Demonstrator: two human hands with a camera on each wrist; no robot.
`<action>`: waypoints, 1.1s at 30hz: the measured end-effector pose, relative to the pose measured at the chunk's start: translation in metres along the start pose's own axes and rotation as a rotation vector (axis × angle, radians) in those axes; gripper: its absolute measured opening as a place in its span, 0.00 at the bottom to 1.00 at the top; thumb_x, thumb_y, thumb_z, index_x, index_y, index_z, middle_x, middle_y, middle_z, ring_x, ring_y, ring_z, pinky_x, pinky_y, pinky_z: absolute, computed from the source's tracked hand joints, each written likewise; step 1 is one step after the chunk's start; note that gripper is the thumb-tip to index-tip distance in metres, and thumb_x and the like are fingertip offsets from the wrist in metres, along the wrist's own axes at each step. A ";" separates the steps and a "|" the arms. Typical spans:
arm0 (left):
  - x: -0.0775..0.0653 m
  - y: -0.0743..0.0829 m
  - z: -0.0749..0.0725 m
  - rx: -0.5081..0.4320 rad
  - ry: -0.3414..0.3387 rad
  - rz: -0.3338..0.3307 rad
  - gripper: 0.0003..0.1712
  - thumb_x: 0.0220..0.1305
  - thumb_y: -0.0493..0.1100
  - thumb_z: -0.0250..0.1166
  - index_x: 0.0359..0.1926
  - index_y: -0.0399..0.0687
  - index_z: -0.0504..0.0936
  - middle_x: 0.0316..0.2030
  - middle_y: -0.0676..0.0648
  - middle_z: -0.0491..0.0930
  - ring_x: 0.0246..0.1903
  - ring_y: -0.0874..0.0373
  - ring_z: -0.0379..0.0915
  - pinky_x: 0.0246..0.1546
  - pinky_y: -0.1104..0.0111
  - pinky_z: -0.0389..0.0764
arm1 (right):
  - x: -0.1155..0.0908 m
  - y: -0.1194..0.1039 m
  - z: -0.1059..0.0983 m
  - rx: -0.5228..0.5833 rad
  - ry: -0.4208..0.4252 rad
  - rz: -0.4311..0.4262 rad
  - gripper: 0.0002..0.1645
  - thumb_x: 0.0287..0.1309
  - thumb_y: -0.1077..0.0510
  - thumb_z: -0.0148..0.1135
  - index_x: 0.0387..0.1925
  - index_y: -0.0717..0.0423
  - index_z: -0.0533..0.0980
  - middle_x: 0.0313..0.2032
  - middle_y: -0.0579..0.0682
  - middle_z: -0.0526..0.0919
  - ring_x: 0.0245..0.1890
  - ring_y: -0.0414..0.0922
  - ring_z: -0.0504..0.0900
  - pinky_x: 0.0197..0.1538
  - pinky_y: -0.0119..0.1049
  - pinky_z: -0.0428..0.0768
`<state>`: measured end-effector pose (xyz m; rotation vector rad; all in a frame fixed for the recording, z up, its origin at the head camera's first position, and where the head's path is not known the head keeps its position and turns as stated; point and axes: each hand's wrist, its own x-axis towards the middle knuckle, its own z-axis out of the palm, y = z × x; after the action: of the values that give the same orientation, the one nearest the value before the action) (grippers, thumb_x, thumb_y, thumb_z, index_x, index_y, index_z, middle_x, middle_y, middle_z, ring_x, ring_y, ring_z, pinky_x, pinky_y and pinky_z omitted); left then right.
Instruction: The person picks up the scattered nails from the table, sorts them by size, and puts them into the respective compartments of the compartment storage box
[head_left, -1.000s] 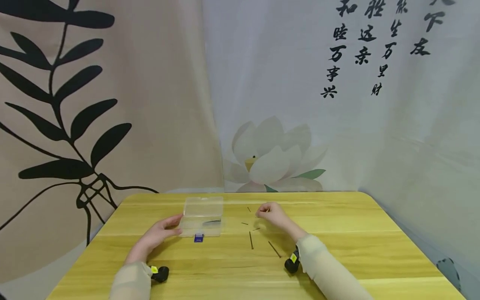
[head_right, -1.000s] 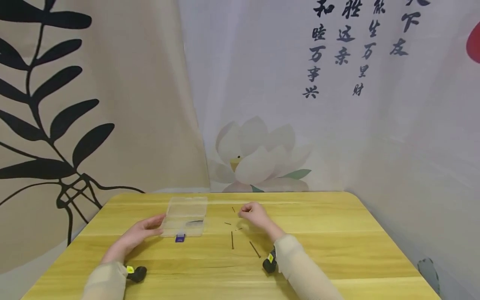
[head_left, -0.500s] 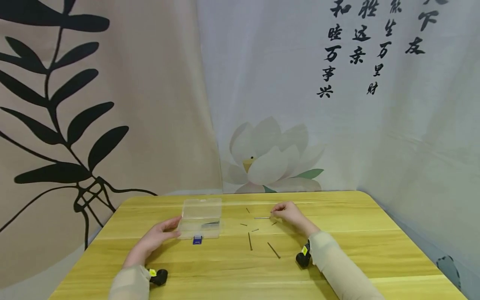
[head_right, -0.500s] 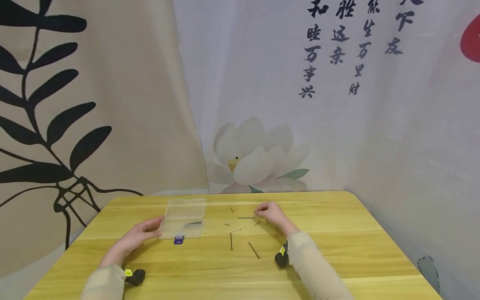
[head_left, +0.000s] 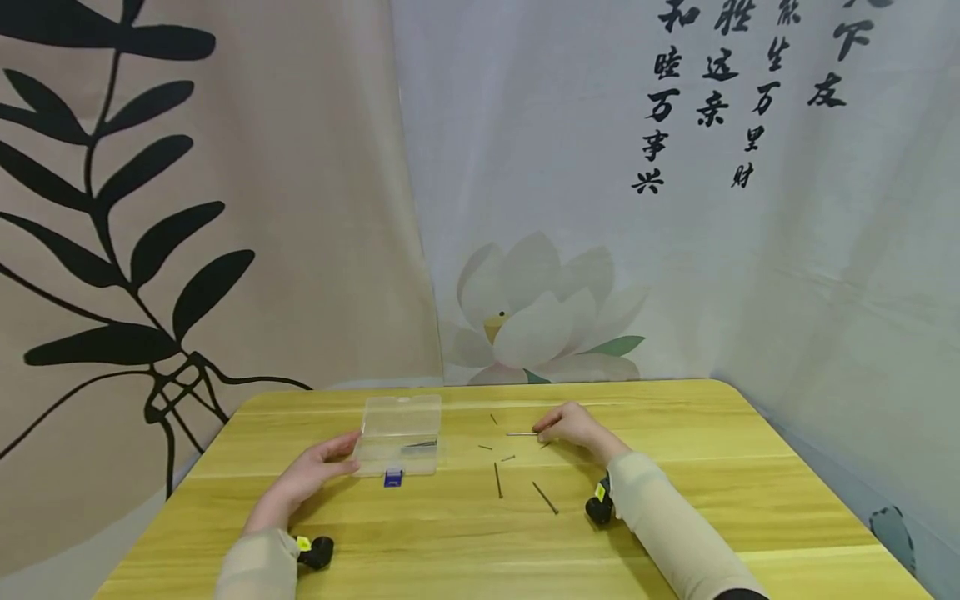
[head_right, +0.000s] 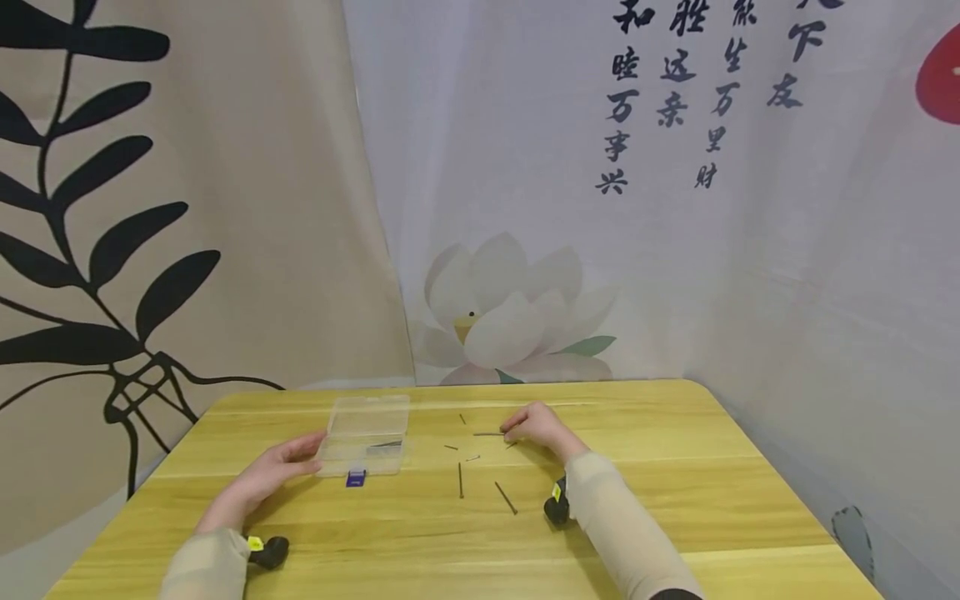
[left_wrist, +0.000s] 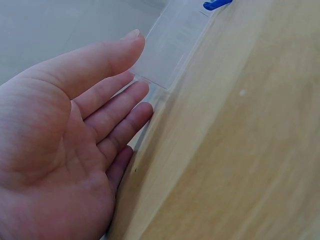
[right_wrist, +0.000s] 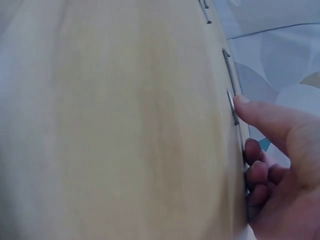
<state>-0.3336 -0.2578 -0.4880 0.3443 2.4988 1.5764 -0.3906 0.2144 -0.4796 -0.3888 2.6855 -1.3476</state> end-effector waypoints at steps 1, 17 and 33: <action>0.000 0.000 0.000 -0.001 -0.002 0.001 0.39 0.66 0.45 0.64 0.72 0.41 0.60 0.70 0.33 0.57 0.67 0.34 0.53 0.64 0.41 0.55 | 0.001 -0.001 0.001 -0.009 0.004 0.004 0.10 0.52 0.61 0.72 0.38 0.56 0.87 0.40 0.49 0.87 0.49 0.49 0.80 0.58 0.50 0.73; -0.002 -0.001 0.000 0.018 0.010 0.021 0.39 0.65 0.46 0.65 0.72 0.40 0.61 0.69 0.33 0.60 0.66 0.36 0.55 0.63 0.41 0.57 | 0.002 -0.001 0.007 -0.121 0.064 0.005 0.04 0.52 0.60 0.72 0.32 0.51 0.88 0.36 0.47 0.87 0.44 0.48 0.81 0.55 0.50 0.74; -0.001 0.000 0.001 0.019 0.017 0.029 0.38 0.65 0.45 0.65 0.71 0.37 0.61 0.67 0.32 0.62 0.65 0.35 0.57 0.63 0.42 0.58 | 0.006 0.002 -0.002 -0.138 -0.053 -0.091 0.04 0.59 0.62 0.66 0.34 0.58 0.85 0.34 0.46 0.85 0.35 0.40 0.78 0.43 0.38 0.78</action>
<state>-0.3321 -0.2574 -0.4884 0.3726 2.5338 1.5735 -0.3967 0.2150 -0.4797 -0.5596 2.7551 -1.1594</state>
